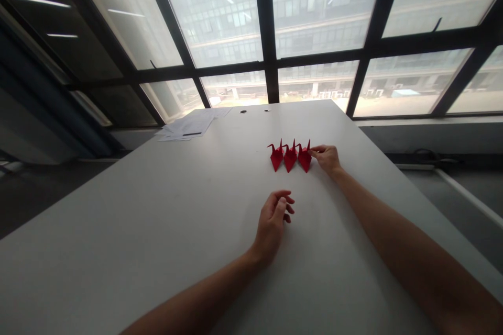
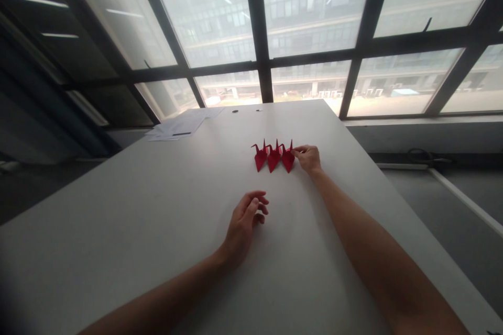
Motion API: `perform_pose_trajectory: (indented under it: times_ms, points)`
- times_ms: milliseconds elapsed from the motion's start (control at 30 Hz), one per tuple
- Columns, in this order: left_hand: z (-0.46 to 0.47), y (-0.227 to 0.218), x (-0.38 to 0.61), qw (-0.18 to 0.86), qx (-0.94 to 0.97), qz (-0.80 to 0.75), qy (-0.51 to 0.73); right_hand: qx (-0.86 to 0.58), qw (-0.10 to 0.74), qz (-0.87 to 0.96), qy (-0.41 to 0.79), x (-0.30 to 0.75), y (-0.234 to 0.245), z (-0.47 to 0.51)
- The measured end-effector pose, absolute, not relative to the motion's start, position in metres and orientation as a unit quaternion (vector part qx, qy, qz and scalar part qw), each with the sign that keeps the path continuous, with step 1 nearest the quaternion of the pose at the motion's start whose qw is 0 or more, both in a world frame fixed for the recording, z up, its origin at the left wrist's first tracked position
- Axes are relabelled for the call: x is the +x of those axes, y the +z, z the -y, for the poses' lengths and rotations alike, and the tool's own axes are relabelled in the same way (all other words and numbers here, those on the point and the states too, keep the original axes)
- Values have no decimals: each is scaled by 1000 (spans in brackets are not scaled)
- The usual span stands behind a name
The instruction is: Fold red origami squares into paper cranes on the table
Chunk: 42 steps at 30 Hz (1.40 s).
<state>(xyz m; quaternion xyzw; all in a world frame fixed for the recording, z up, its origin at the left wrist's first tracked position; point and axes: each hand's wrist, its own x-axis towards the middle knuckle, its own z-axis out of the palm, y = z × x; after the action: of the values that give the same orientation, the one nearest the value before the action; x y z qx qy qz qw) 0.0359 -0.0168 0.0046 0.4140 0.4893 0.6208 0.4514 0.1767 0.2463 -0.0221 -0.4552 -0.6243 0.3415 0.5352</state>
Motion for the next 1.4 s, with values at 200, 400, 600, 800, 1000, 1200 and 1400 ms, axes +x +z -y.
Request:
perform_pose_trajectory:
  times_ms: [200, 400, 600, 800, 1000, 1200, 1400]
  points:
    - [15, 3, 35, 446, 416, -493, 621, -454, 533, 633, 328, 184, -17, -241]
    - [13, 2, 32, 370, 502, -529, 575, -509, 601, 559, 260, 201, 15, -234]
    - [15, 3, 27, 101, 729, -578, 353, -490, 570, 648, 124, 207, 28, -165]
    - [16, -1, 26, -3, 771, -607, 194, -505, 375, 771, 99, 195, -7, -68]
    - [13, -8, 20, 27, 783, -608, 128, -465, 211, 856, 82, 189, -21, -34]
    - [13, -6, 19, 41, 784, -605, 130, -450, 171, 872, 87, 190, -18, -35]
    - [13, -7, 19, 38, 785, -604, 129, -448, 173, 873, 85, 190, -16, -33]
